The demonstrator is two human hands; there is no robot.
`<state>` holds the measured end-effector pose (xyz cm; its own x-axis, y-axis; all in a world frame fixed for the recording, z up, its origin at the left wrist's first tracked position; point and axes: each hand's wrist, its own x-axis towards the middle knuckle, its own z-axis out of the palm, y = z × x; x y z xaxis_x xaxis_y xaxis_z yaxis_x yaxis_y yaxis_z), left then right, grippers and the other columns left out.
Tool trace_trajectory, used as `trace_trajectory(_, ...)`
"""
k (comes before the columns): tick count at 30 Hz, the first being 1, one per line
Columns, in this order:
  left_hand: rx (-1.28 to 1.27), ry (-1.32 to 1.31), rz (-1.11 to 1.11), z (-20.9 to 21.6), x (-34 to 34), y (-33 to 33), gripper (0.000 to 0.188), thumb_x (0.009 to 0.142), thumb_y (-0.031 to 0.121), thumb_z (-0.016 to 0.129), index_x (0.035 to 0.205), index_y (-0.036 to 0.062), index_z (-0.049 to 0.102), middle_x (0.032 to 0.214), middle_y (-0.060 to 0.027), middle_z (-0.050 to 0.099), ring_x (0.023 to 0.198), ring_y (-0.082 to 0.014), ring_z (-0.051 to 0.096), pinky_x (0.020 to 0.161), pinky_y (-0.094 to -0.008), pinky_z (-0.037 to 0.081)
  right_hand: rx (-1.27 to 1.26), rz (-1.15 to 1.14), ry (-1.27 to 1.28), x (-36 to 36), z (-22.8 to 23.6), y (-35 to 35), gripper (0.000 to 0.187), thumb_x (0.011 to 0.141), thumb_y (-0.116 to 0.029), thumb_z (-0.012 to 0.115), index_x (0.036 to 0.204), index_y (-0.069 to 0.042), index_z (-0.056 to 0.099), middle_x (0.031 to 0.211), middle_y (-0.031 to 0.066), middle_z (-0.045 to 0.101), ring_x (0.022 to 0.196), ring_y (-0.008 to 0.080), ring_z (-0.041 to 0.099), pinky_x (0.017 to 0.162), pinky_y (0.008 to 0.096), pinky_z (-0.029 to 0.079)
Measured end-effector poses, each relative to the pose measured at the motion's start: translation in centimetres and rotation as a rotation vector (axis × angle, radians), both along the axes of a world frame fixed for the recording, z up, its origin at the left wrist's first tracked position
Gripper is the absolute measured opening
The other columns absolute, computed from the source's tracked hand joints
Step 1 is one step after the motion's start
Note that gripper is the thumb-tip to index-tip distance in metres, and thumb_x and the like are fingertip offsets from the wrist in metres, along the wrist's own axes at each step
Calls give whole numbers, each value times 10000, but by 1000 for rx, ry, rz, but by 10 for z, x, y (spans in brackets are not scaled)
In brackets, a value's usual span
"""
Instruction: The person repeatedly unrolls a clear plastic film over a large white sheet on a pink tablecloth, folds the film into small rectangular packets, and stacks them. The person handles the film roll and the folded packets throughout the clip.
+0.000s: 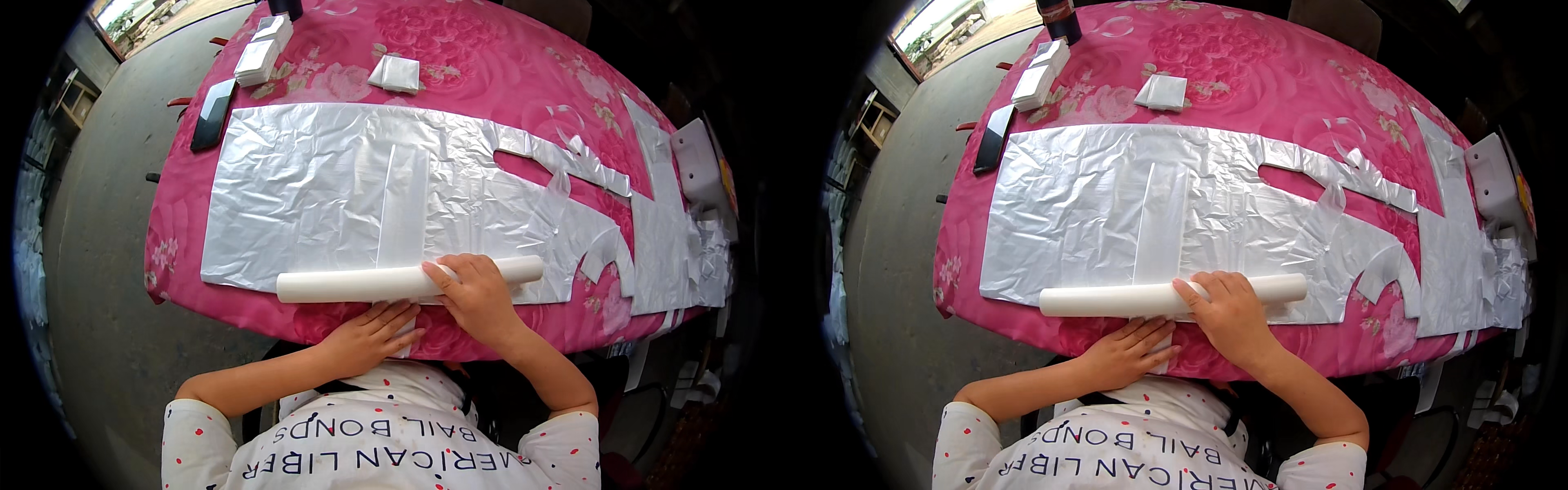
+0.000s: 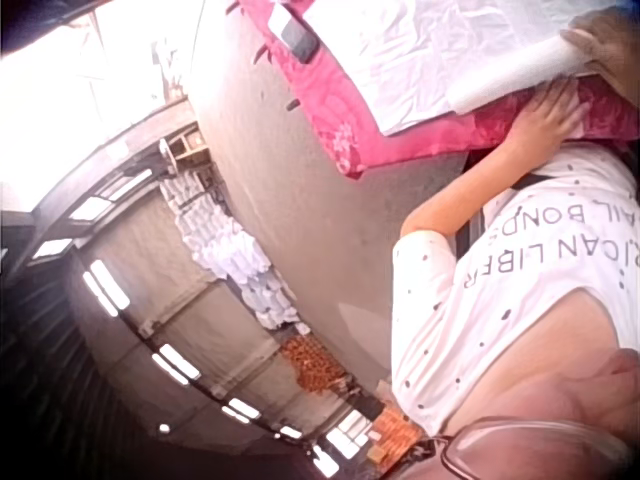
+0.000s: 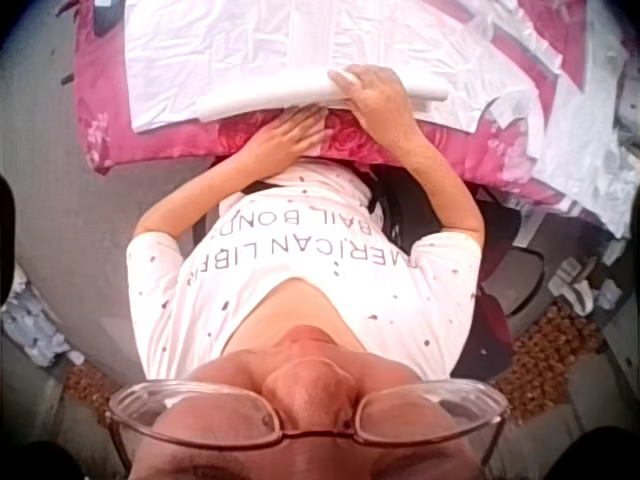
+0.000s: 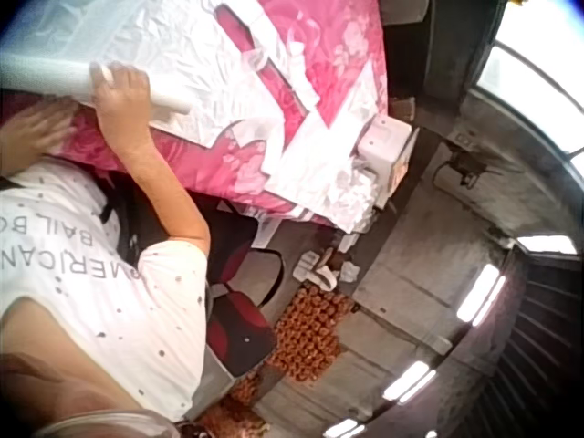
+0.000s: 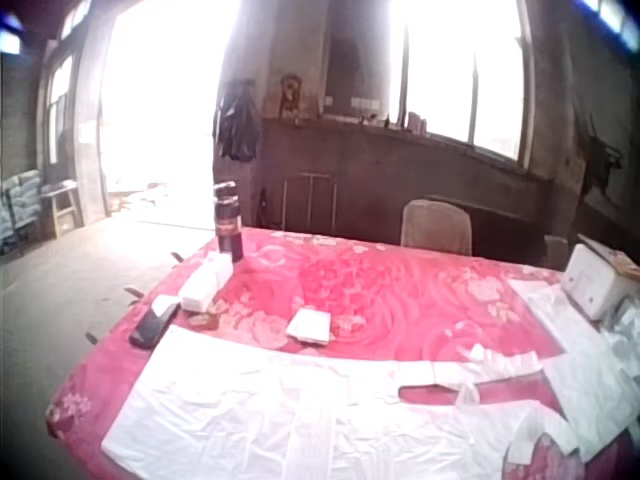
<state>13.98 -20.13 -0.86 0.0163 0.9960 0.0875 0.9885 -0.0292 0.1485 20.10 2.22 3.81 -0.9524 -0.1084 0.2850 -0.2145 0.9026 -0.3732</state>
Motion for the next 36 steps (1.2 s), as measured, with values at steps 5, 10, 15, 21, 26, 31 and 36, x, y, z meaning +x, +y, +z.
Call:
trace_trajectory(5, 22, -5, 22, -2, 4, -3, 497, 850, 220, 473, 1335, 134, 410, 1413, -168, 348, 1313, -288, 339, 1076, -426, 267, 37, -22, 79, -44, -9, 2, 487, 694, -56, 670, 1169, -103, 570, 1057, 90, 574, 1000, 276, 532, 876, 408, 400)
trace_trajectory(10, 44, -196, -19, -1, -1, -2, 498, 847, 242, 489, 1329, 137, 416, 1416, -153, 348, 1313, -280, 341, 1076, -410, 277, 65, -163, 144, -108, -22, 51, 482, 717, -68, 666, 1187, -111, 567, 1095, 86, 566, 1022, 270, 519, 917, 401, 380)
trace_trajectory(15, 6, -227, -251, 8, -32, -9, 463, 853, 166, 473, 1302, 63, 423, 1382, -147, 389, 1290, -259, 373, 1067, -373, 310, 281, -253, 258, -112, -12, 50, 475, 716, -45, 664, 1178, -96, 569, 1194, 116, 527, 1152, 291, 461, 995, 397, 356)
trace_trajectory(21, 95, -385, -296, 10, -37, -13, 408, 850, 121, 461, 1242, 10, 472, 1331, -137, 450, 1233, -249, 438, 1026, -358, 374, -130, 369, -140, -40, -15, -3, 525, 643, 57, 583, 1157, -47, 554, 1239, 122, 522, 1206, 306, 454, 974, 392, 411)
trace_trajectory(26, 331, -475, -245, 11, -37, -14, 416, 812, 161, 542, 1206, 28, 516, 1310, -136, 480, 1221, -234, 458, 1004, -375, 384, -193, 310, -103, -12, -21, -18, 498, 646, 21, 614, 1137, -51, 565, 1232, 122, 532, 1171, 296, 490, 958, 384, 423)
trace_trajectory(31, 174, -265, 100, 20, -41, -5, 639, 694, 282, 655, 1242, 6, 479, 1308, -148, 477, 1208, -261, 464, 1006, -401, 364, -96, 168, 43, -8, -30, -18, 366, 681, -20, 634, 1045, -58, 619, 1141, 103, 585, 1058, 283, 556, 853, 365, 472)
trace_trajectory(36, 258, -406, 280, 17, -42, 3, 669, 664, 250, 662, 1247, -13, 466, 1187, -152, 558, 1082, -293, 544, 930, -399, 419, -184, 78, -35, -14, -22, -16, 262, 703, -42, 639, 964, -65, 649, 997, 86, 633, 903, 260, 605, 713, 342, 500)
